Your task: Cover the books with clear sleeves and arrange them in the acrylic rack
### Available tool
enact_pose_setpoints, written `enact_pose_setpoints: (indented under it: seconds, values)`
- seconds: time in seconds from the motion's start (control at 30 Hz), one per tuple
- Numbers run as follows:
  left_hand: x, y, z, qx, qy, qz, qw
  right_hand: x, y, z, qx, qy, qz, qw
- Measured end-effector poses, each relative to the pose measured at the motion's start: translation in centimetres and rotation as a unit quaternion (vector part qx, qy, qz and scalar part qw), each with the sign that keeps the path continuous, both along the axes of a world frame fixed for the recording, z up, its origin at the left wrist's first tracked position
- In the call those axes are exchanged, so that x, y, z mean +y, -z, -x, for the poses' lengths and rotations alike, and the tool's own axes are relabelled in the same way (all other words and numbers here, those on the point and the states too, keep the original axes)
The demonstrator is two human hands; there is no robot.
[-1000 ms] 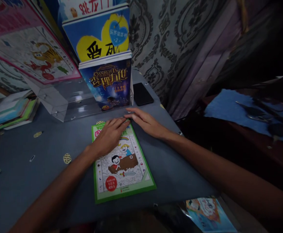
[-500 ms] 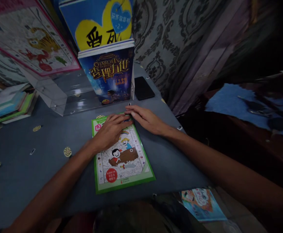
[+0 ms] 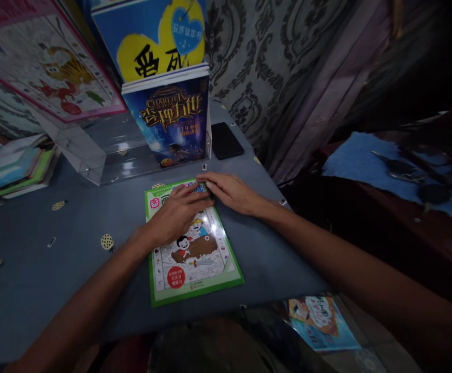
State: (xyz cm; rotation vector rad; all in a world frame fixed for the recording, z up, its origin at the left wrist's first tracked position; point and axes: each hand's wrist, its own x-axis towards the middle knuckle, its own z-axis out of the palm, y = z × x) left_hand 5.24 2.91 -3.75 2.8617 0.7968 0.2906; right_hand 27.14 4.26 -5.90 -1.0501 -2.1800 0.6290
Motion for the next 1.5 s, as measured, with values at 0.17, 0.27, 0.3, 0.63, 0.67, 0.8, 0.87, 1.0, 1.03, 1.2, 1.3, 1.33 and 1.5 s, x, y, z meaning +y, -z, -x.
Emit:
enact_pose_setpoints:
  seconds: [0.17,0.27,0.3,0.63,0.67,0.8,0.87,1.0,1.03,1.2,1.3,1.33,1.5]
  values:
    - [-1.2,-0.2,-0.3,0.037,-0.013,-0.022,0.999,0.0,0.2,-0.1,-0.015,-0.005,-0.011,1.0]
    - [-1.6,-0.4,-0.4,0.025,-0.007,-0.009,1.0,0.0,0.2,-0.2,-0.022,-0.007,-0.013,1.0]
    - [-1.7,-0.4,-0.3,0.016,-0.001,0.003,1.0,0.0,0.2,-0.3,-0.024,-0.009,-0.014,1.0]
    - [-4.7,-2.1,-0.6,0.038,0.013,0.049,0.998,0.1,0.9,-0.6,-0.042,-0.029,-0.036,0.998]
    - [-5.3,-2.2,-0.7,0.043,0.018,0.052,0.998,0.1,1.0,-0.6,-0.044,-0.027,-0.035,0.998]
    - [-7.6,-2.0,-1.1,0.078,0.028,0.04,0.996,0.1,1.1,-0.6,-0.051,-0.023,-0.031,0.998]
    - [-8.4,-1.7,-1.3,0.101,0.019,0.024,0.994,-0.1,1.2,-0.5,-0.052,-0.021,-0.033,0.998]
    - [-8.8,-1.5,-1.6,0.131,0.011,0.005,0.991,-0.3,1.0,-0.2,-0.051,-0.026,-0.038,0.998]
    - [-8.6,-1.5,-1.5,0.134,0.011,0.002,0.991,-0.2,1.0,0.0,-0.051,-0.03,-0.039,0.997]
    - [-7.0,-2.0,-0.6,0.138,0.008,-0.023,0.99,1.2,1.1,1.1,-0.072,-0.053,-0.047,0.995]
    - [-6.0,-2.2,0.0,0.135,0.016,-0.029,0.99,2.1,1.1,1.5,-0.08,-0.055,-0.052,0.994]
    - [-5.8,-2.2,0.2,0.133,0.017,-0.03,0.991,2.3,1.0,1.6,-0.081,-0.056,-0.052,0.994]
    - [-5.7,-2.0,0.4,0.128,0.018,-0.029,0.991,2.3,0.9,1.6,-0.097,-0.056,-0.053,0.992]
